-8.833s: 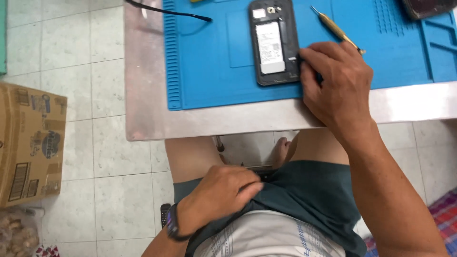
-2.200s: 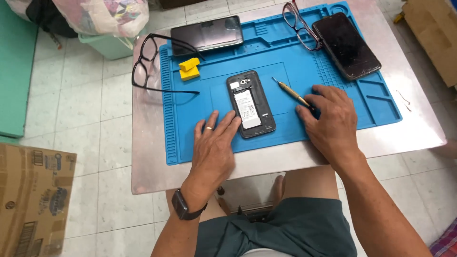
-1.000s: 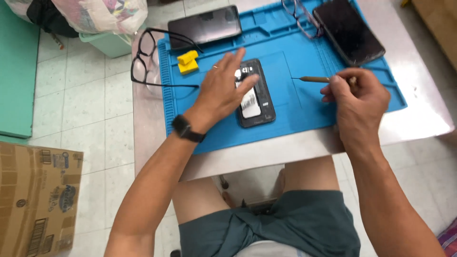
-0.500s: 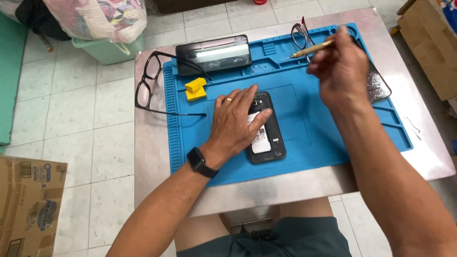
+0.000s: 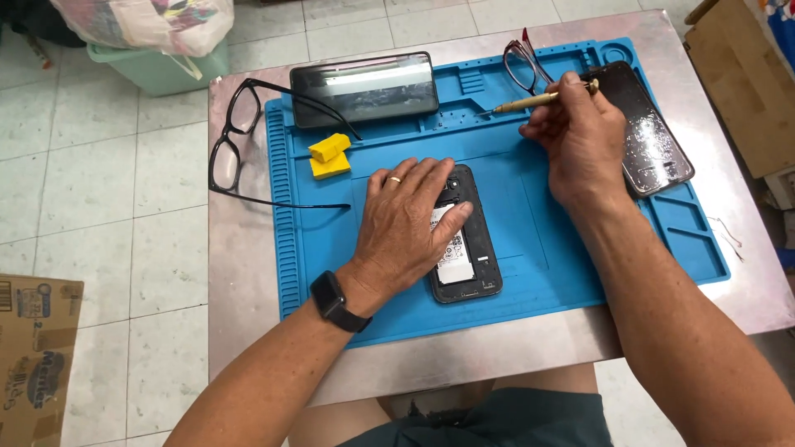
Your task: Removing internal screws and components from a smartphone during a repair process.
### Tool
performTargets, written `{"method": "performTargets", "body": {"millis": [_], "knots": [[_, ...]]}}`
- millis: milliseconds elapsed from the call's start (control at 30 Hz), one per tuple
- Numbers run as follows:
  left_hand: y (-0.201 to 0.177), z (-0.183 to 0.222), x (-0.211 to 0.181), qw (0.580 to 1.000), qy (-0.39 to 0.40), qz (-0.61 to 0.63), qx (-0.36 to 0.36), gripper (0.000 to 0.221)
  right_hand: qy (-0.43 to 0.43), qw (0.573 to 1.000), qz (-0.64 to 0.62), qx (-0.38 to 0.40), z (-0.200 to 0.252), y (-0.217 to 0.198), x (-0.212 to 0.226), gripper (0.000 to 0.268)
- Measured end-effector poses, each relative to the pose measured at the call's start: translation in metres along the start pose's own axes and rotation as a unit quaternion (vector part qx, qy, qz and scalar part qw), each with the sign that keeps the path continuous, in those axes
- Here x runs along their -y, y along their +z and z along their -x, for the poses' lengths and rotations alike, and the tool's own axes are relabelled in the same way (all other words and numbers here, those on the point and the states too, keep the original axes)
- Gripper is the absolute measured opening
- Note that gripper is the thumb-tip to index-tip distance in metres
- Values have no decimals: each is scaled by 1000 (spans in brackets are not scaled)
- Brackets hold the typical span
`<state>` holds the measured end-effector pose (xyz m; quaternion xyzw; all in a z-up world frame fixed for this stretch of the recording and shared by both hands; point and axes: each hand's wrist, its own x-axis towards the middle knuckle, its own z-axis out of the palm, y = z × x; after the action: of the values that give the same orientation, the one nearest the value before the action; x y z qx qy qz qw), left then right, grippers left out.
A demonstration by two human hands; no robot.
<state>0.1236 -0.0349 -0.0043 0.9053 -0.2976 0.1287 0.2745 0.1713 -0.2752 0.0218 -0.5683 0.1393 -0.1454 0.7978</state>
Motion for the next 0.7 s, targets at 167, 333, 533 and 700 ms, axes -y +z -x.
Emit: {"method": "performTargets", "body": {"millis": [167, 333, 533, 700], "knots": [[3, 0, 2, 1000, 14, -21, -7, 59, -25, 996, 82, 19, 9, 7, 3, 27], [3, 1, 3, 999, 23, -34, -9, 57, -38, 992, 119, 20, 10, 7, 2, 25], [3, 1, 4, 999, 30, -39, -11, 55, -73, 986, 149, 32, 7, 6, -7, 24], [3, 1, 4, 998, 35, -45, -12, 54, -87, 982, 163, 47, 5, 4, -10, 25]]}}
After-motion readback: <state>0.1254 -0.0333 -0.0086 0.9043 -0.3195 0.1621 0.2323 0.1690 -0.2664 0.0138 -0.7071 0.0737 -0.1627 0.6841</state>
